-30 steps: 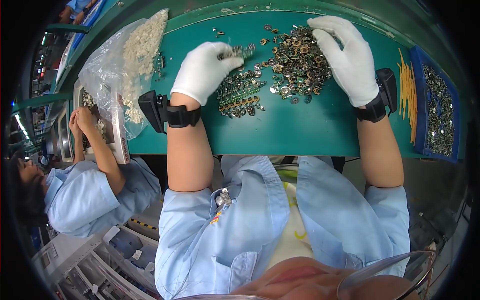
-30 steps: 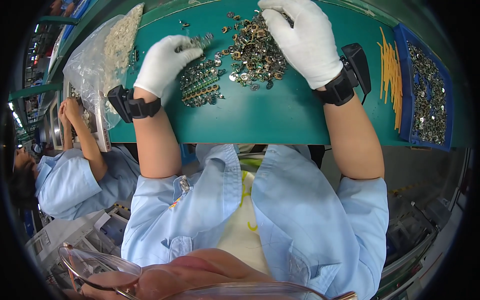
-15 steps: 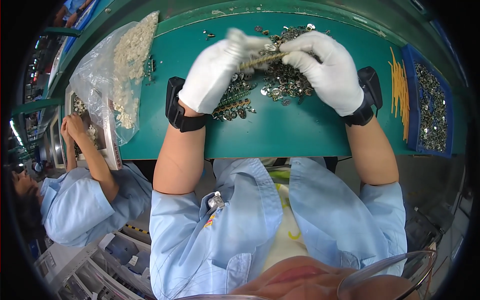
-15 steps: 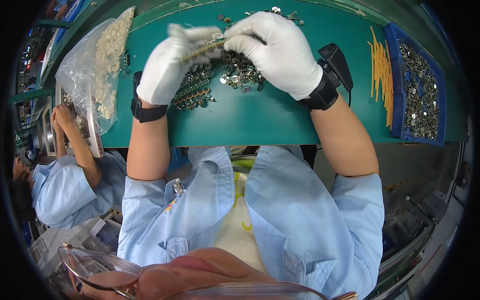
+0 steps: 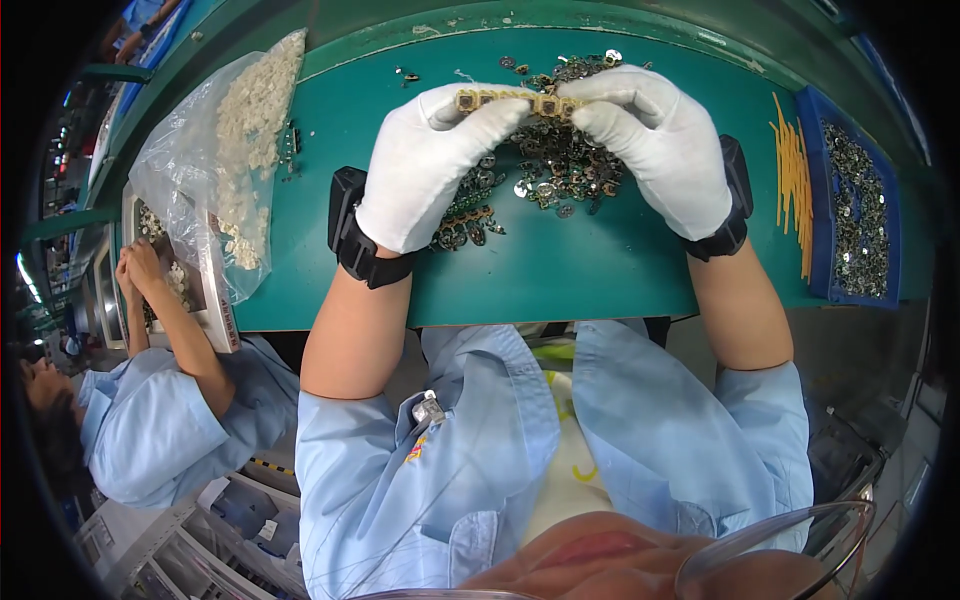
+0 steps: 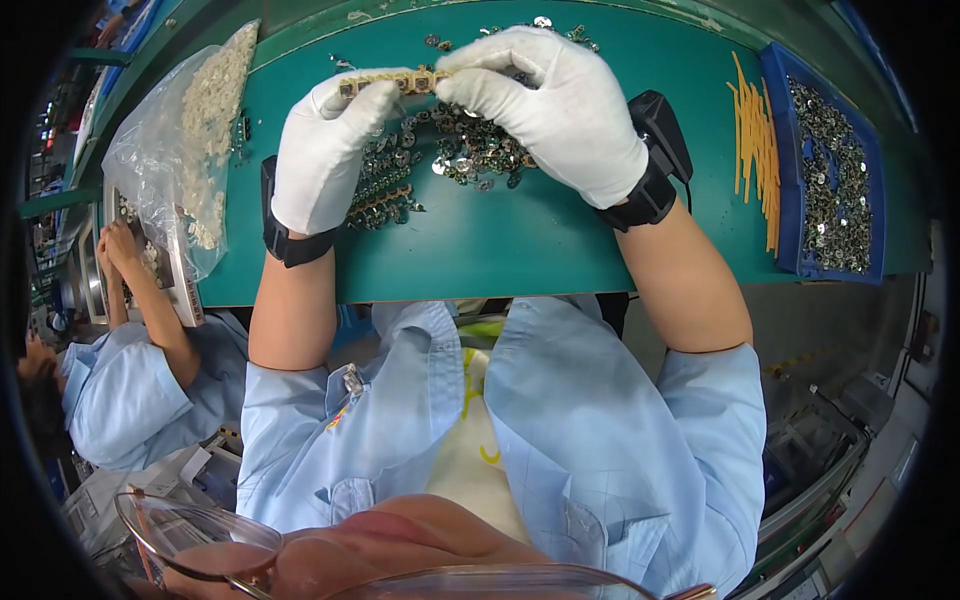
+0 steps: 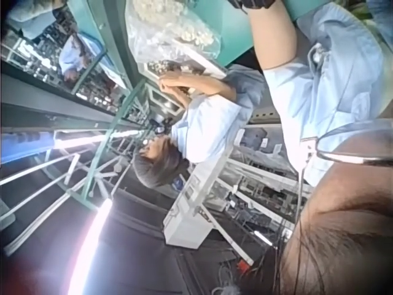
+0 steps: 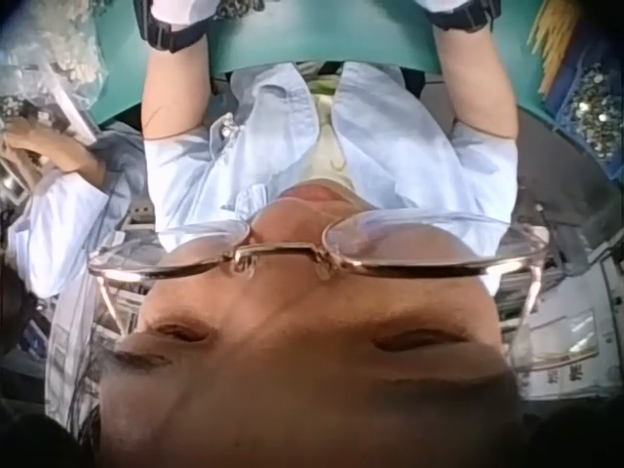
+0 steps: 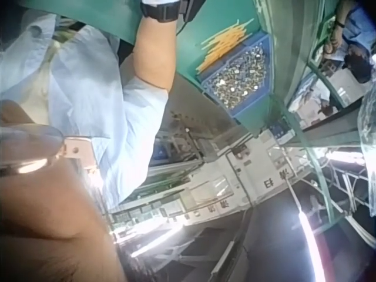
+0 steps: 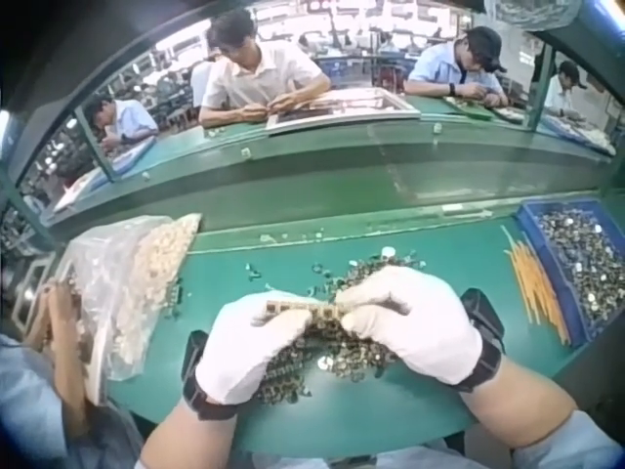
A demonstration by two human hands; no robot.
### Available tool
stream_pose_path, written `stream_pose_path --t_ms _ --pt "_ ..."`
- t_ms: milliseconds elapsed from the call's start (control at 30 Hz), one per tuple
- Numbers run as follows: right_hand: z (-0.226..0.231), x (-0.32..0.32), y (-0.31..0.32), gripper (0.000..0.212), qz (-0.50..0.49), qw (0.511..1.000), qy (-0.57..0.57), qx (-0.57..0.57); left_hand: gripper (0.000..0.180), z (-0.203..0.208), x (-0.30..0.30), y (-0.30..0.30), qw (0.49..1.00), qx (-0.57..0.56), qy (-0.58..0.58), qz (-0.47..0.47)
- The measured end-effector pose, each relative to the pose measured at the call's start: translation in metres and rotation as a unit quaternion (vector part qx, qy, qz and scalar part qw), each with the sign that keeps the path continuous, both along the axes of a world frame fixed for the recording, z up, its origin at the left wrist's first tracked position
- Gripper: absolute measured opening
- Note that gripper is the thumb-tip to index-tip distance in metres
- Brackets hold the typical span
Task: The person picks up a yellow strip and presses small metal components onto it one by one by hand. After filling the strip, the person sets it aside and repeats the process with a new strip.
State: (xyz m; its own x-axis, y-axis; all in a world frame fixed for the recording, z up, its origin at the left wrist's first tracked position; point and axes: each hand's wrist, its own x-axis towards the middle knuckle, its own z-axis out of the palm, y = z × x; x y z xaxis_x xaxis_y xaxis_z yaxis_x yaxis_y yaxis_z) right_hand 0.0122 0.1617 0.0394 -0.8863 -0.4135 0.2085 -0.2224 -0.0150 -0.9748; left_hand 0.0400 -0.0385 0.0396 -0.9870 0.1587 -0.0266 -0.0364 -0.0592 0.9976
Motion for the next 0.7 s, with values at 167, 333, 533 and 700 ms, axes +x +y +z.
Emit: stream_pose_path --t_ms 167,333,533,700 --pt "-0.003 -0.003 0.002 0.015 -0.001 1.0 0.011 0.007 0.02 -0.006 -0.001 0.001 0.996 -0.044 0.071 0.031" --pt "-0.01 -0.012 0.007 0.012 -0.013 0.991 0.12 0.063 0.018 -0.006 0.0 0.009 0.972 -0.115 0.189 0.073" --pt "-0.016 -0.01 0.005 0.014 -0.081 0.958 0.264 0.074 0.019 -0.008 0.0 0.014 0.941 -0.18 0.27 0.096" --pt "-0.019 -0.009 0.007 0.017 -0.116 0.945 0.301 0.052 0.018 -0.006 0.003 0.018 0.923 -0.2 0.317 0.081"
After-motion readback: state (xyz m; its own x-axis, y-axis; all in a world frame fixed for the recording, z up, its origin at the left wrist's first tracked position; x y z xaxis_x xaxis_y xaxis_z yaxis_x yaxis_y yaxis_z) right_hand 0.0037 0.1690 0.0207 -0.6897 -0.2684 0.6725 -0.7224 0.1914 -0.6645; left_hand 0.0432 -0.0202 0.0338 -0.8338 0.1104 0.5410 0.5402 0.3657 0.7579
